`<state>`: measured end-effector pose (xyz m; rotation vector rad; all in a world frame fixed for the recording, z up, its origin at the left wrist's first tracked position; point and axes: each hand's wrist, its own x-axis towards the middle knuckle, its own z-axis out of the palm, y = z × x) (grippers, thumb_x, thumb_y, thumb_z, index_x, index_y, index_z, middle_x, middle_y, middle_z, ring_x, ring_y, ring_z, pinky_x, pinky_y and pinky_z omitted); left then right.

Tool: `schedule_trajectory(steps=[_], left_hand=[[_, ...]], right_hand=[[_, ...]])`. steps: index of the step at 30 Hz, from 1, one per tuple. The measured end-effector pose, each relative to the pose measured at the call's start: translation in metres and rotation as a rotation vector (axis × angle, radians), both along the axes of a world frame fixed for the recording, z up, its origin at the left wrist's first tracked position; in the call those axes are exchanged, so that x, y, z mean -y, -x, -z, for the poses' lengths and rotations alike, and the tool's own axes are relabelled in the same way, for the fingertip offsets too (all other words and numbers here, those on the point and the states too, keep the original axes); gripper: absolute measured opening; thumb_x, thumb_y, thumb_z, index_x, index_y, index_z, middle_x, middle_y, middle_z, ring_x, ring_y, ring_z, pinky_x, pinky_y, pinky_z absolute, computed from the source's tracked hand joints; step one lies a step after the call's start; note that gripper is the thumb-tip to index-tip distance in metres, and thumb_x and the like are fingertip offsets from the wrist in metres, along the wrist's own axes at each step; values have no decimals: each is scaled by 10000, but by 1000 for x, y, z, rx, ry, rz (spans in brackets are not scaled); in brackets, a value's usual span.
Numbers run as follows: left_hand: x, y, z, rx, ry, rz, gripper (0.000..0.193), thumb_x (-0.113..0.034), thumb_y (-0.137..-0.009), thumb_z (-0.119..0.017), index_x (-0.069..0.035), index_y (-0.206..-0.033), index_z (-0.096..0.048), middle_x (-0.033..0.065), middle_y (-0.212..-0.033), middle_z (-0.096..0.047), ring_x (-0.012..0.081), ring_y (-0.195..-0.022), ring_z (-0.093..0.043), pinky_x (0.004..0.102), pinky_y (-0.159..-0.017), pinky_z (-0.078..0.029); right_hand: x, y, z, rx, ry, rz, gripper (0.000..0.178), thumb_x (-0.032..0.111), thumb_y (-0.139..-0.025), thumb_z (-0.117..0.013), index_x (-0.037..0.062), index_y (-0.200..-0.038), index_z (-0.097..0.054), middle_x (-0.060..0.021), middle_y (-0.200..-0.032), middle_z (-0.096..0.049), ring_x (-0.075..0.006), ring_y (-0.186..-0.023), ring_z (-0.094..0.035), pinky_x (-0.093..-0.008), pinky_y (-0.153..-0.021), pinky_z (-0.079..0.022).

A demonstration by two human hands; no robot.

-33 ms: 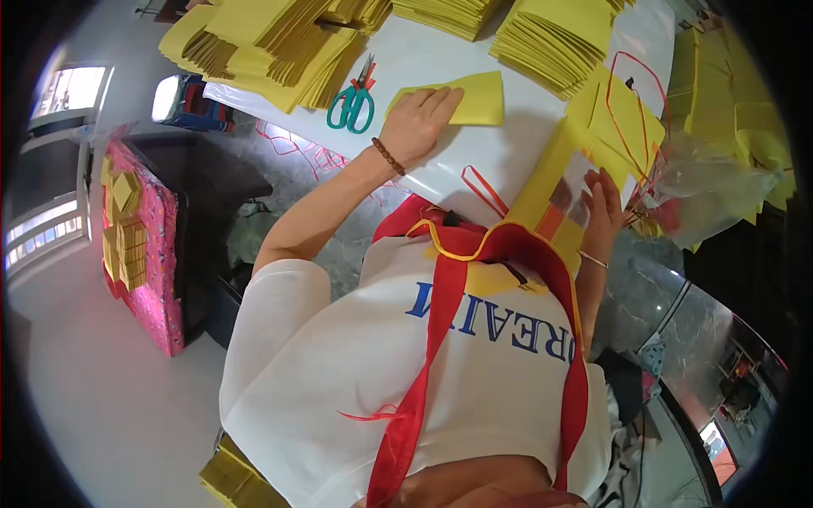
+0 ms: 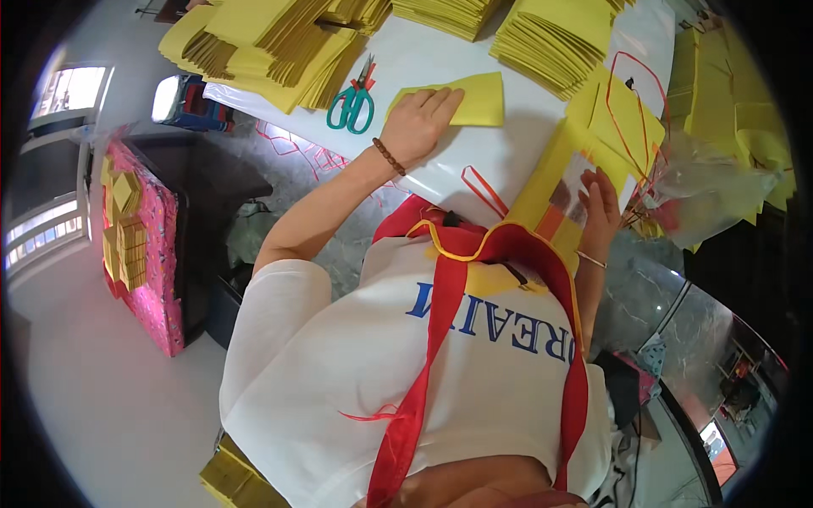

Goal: Folding yellow joss paper and attaching silver foil square.

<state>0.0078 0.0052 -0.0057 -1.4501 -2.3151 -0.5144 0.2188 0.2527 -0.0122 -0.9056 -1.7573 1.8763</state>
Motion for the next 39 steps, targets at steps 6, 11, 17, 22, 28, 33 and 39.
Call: schedule_trajectory(steps=[6, 11, 17, 22, 28, 33, 39], left_hand=[[2, 10, 2, -31, 79, 1, 393, -108, -742, -506, -8, -1122, -514, 126, -1048, -594, 242, -922, -554, 342, -759, -448], [3, 22, 7, -47, 84, -36, 396, -109, -742, -506, -18, -1128, -513, 117, -1057, -592, 234, -924, -554, 346, -764, -440], [-5, 22, 7, -89, 113, 48, 393, -130, -743, -509, -30, -1123, -523, 100, -1065, -591, 211, -923, -547, 330, -727, -427], [-5, 27, 13, -111, 113, -36, 401, -132, -750, -494, -42, -1140, -512, 90, -1071, -585, 205, -918, -545, 328, -723, -418], [-4, 32, 15, -132, 167, -121, 383, -119, -757, -485, -45, -1132, -511, 85, -1088, -579, 204, -911, -549, 341, -713, -421], [-6, 40, 16, -148, 198, -304, 342, -119, -762, -490, -52, -1096, -523, 68, -1046, -588, 207, -868, -552, 350, -686, -428], [-10, 31, 47, -108, 279, -294, 209, -138, -766, -505, -75, -961, -545, 50, -895, -588, 215, -777, -554, 369, -612, -432]], right_hand=[[18, 8, 7, -16, 75, -68, 326, 117, -896, -514, 31, -1209, -504, -70, -1101, -589, -144, -1035, -540, -264, -833, -426], [19, 7, 18, -55, 114, -68, 318, 123, -897, -511, 27, -1200, -507, -71, -1086, -594, -142, -1015, -544, -267, -831, -432], [31, 12, 10, -48, 156, -34, 304, 140, -896, -519, 51, -1187, -521, -65, -1078, -593, -135, -958, -564, -251, -755, -465], [29, 9, 12, -51, 178, -32, 310, 142, -898, -512, 46, -1193, -511, -66, -1093, -585, -121, -948, -562, -264, -782, -481], [27, 10, 12, -67, 186, -61, 303, 131, -899, -504, 40, -1188, -512, -68, -1091, -585, -129, -940, -572, -268, -768, -490], [28, 13, 4, -51, 141, -63, 302, 129, -898, -507, 35, -1185, -512, -74, -1092, -586, -124, -951, -567, -263, -775, -483], [29, 16, 2, -2, 230, -69, 311, 127, -891, -519, 28, -1185, -511, -80, -1091, -592, -127, -986, -555, -256, -807, -458]])
